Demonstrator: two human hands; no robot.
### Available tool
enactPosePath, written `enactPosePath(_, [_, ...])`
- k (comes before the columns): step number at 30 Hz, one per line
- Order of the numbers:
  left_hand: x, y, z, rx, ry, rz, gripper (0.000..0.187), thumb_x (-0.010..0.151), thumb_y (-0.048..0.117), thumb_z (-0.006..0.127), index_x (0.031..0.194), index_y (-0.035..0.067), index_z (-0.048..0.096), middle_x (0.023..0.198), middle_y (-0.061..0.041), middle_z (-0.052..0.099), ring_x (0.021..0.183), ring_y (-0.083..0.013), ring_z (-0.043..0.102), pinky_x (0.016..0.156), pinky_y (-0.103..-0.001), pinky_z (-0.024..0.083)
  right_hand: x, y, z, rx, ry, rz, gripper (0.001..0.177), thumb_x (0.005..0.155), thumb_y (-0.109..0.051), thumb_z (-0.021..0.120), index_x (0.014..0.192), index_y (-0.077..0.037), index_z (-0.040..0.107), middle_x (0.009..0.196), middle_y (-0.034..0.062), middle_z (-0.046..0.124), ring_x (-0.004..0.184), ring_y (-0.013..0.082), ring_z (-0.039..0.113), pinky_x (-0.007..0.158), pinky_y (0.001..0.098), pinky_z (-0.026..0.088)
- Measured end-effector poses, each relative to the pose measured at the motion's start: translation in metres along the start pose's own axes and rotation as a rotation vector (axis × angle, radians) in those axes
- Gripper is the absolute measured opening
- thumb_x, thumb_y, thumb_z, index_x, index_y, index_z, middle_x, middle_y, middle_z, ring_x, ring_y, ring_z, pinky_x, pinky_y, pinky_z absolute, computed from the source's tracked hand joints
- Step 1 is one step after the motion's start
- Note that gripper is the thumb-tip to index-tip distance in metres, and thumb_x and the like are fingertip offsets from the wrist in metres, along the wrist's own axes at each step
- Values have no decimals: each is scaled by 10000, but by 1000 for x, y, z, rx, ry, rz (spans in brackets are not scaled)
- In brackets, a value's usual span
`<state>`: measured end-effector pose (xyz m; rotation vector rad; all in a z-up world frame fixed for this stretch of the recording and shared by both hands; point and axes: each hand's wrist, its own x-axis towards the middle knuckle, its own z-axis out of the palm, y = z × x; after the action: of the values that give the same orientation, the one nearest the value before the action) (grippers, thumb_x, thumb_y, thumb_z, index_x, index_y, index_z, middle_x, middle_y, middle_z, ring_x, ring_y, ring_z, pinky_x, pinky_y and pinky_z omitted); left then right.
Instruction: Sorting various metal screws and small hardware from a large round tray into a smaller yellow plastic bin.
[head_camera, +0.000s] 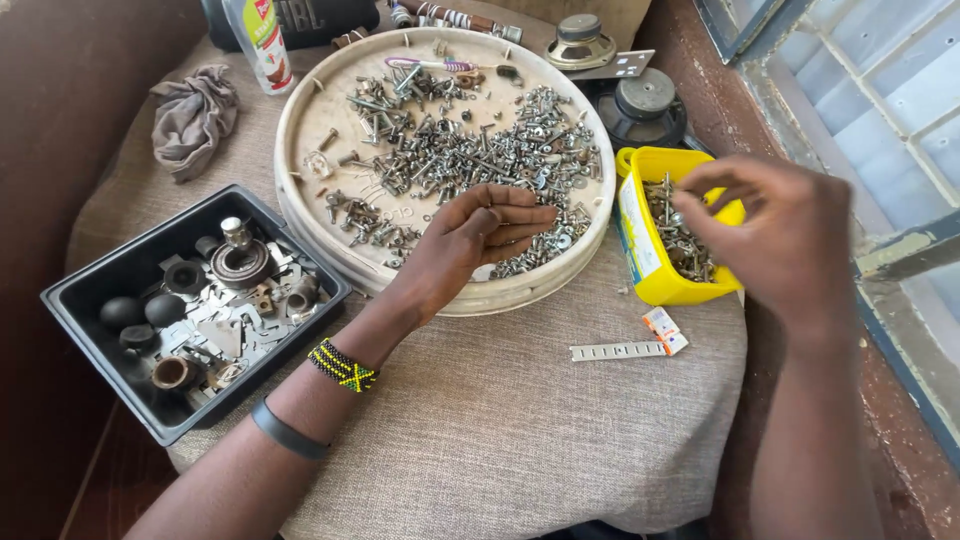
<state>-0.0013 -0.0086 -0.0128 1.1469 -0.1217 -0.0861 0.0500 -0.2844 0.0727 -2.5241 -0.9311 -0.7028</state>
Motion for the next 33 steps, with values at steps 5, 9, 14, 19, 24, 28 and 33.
enactPosePath(5, [-4,7,1,-3,26,32,327,1069,131,301,1165,36,599,1267,-212,743,1212,-288,726,1060,-384,573,-10,24,-6,-41,-129,185,167,952,-131,815,1118,-151,809,980,5,776,621,111,530,627,290,482])
enactPosePath(9, [-6,7,2,26,1,72,378,1091,212,328,1311,24,571,1291,-195,723,1253,-289,695,1100,-396,551,-3,-13,6,119,-146,-23,197,924,-138,787,1121,-134,788,1213,132,763,369,65,383,339,220,373])
enactPosePath(14, [-2,-1,-3,50,-116,152,470,1056,286,423,1425,5,501,1364,-215,664,1297,-314,649,1136,-437,512,16,-69,29,351,-106,-223,281,880,-73,807,1156,-60,750,1116,113,773,1020,221,725,920,356,558])
enactPosePath(19, [-2,-3,-4,147,-203,229,444,1069,322,425,1328,-8,570,1437,-229,606,1352,-349,600,1169,-505,488,28,-85,45,315,-94,-320,360,847,-92,856,1191,-87,749,993,72,759,851,199,675,758,343,540])
enactPosePath(24, [-3,0,-2,89,-294,214,522,1057,319,461,1442,-34,477,1530,-287,482,1421,-384,504,1222,-481,424,25,-90,43,457,-70,-204,357,827,-40,870,1160,-99,756,971,47,789,809,117,702,646,242,512])
enactPosePath(28, [-12,6,9,173,-296,219,529,1123,287,383,1472,-103,456,1350,-307,606,1382,-419,491,1165,-604,374,18,-83,50,544,-30,-210,319,856,28,804,1150,-88,759,869,51,767,702,145,681,581,254,510])
enactPosePath(33, [-15,6,13,159,-333,169,585,1099,319,425,1513,-94,403,1449,-332,521,1430,-426,419,1187,-574,346,7,-85,50,599,76,-223,275,839,67,812,1077,-70,786,844,96,762,686,139,692,583,253,467])
